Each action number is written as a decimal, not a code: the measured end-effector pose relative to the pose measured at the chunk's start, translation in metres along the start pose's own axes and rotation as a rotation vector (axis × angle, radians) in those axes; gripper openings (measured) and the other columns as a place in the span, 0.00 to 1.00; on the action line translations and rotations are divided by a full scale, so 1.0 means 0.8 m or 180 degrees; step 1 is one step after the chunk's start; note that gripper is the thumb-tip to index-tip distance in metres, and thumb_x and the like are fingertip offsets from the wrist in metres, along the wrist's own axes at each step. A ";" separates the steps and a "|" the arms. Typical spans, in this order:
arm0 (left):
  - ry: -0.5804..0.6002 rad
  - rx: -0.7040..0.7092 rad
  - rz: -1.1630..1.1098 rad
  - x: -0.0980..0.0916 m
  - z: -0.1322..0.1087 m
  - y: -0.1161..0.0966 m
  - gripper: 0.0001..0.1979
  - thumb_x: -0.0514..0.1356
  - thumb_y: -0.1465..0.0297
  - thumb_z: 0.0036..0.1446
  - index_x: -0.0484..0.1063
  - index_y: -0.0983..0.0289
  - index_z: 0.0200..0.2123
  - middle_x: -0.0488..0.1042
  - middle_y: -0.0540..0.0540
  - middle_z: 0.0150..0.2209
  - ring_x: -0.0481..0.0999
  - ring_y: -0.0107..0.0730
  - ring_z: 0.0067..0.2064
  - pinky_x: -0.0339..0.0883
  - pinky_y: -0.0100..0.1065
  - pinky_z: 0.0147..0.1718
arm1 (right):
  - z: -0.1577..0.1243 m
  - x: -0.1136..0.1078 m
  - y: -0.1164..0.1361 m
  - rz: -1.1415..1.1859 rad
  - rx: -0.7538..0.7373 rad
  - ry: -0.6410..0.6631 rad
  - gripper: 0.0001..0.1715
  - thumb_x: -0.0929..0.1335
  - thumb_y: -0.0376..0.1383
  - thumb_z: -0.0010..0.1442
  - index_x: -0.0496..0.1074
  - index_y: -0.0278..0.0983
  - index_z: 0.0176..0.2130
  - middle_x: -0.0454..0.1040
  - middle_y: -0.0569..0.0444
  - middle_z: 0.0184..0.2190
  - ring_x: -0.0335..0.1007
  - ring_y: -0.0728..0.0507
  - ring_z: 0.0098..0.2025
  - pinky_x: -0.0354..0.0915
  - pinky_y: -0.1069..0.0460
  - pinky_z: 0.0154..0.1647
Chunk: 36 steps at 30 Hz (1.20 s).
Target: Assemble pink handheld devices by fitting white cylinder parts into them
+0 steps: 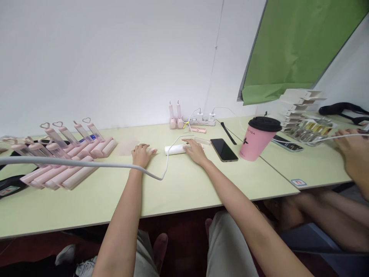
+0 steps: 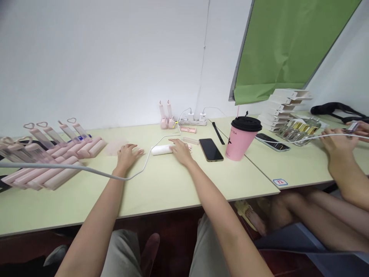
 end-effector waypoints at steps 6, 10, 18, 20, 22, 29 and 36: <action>-0.0632 -0.0605 -0.0381 -0.024 0.004 0.031 0.23 0.44 0.56 0.59 0.71 0.63 0.41 0.69 0.61 0.47 0.63 0.47 0.50 0.56 0.47 0.48 | 0.000 -0.062 -0.039 -0.0324 0.0874 -0.0821 0.17 0.56 0.34 0.61 0.71 0.39 0.41 0.74 0.52 0.38 0.66 0.43 0.41 0.56 0.49 0.43; -0.0429 -0.0197 -0.0413 -0.012 0.005 0.004 0.22 0.45 0.56 0.59 0.72 0.63 0.39 0.69 0.61 0.46 0.64 0.46 0.49 0.56 0.47 0.48 | 0.000 -0.039 -0.047 -0.0681 0.0871 -0.0114 0.11 0.64 0.40 0.57 0.75 0.41 0.36 0.72 0.51 0.42 0.62 0.40 0.45 0.53 0.44 0.46; -0.0166 0.1411 -0.0270 0.012 -0.030 -0.133 0.28 0.56 0.59 0.52 0.59 0.61 0.55 0.60 0.62 0.56 0.58 0.47 0.55 0.53 0.47 0.51 | -0.008 -0.005 -0.035 -0.0987 0.0387 0.0558 0.18 0.69 0.49 0.50 0.75 0.43 0.38 0.62 0.50 0.53 0.50 0.37 0.54 0.47 0.39 0.50; -0.0145 0.1603 -0.0294 0.023 -0.032 -0.157 0.34 0.60 0.59 0.48 0.55 0.61 0.57 0.59 0.61 0.57 0.58 0.47 0.56 0.52 0.47 0.52 | -0.008 -0.002 -0.036 -0.0987 0.0407 0.0577 0.17 0.70 0.47 0.49 0.74 0.43 0.38 0.63 0.50 0.52 0.50 0.37 0.55 0.47 0.40 0.50; 0.0055 0.1798 -0.0197 0.044 -0.029 -0.178 0.33 0.62 0.60 0.44 0.59 0.60 0.54 0.63 0.61 0.54 0.60 0.47 0.55 0.49 0.49 0.54 | -0.009 0.000 -0.039 -0.0957 0.0459 0.0580 0.17 0.70 0.47 0.49 0.74 0.43 0.39 0.63 0.50 0.52 0.51 0.38 0.55 0.47 0.40 0.50; -0.0021 0.1896 -0.0404 0.050 -0.012 -0.203 0.15 0.61 0.69 0.46 0.67 0.60 0.39 0.70 0.57 0.44 0.67 0.43 0.48 0.52 0.47 0.52 | -0.011 -0.002 -0.056 -0.0845 0.0702 0.0625 0.20 0.71 0.50 0.46 0.74 0.43 0.37 0.63 0.49 0.50 0.51 0.37 0.54 0.47 0.40 0.50; -0.0456 0.0954 -0.1203 0.014 -0.004 -0.171 0.19 0.59 0.59 0.49 0.66 0.61 0.42 0.71 0.57 0.41 0.67 0.43 0.45 0.58 0.44 0.45 | -0.001 -0.033 -0.050 -0.0470 0.0972 0.0003 0.19 0.70 0.48 0.47 0.72 0.43 0.39 0.67 0.51 0.47 0.56 0.39 0.52 0.48 0.41 0.51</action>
Point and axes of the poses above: each hand's wrist, its own z-axis towards the middle knuckle, its own x-axis out of the palm, y = z × x, the point moved 10 cm from there along z, towards the middle knuckle
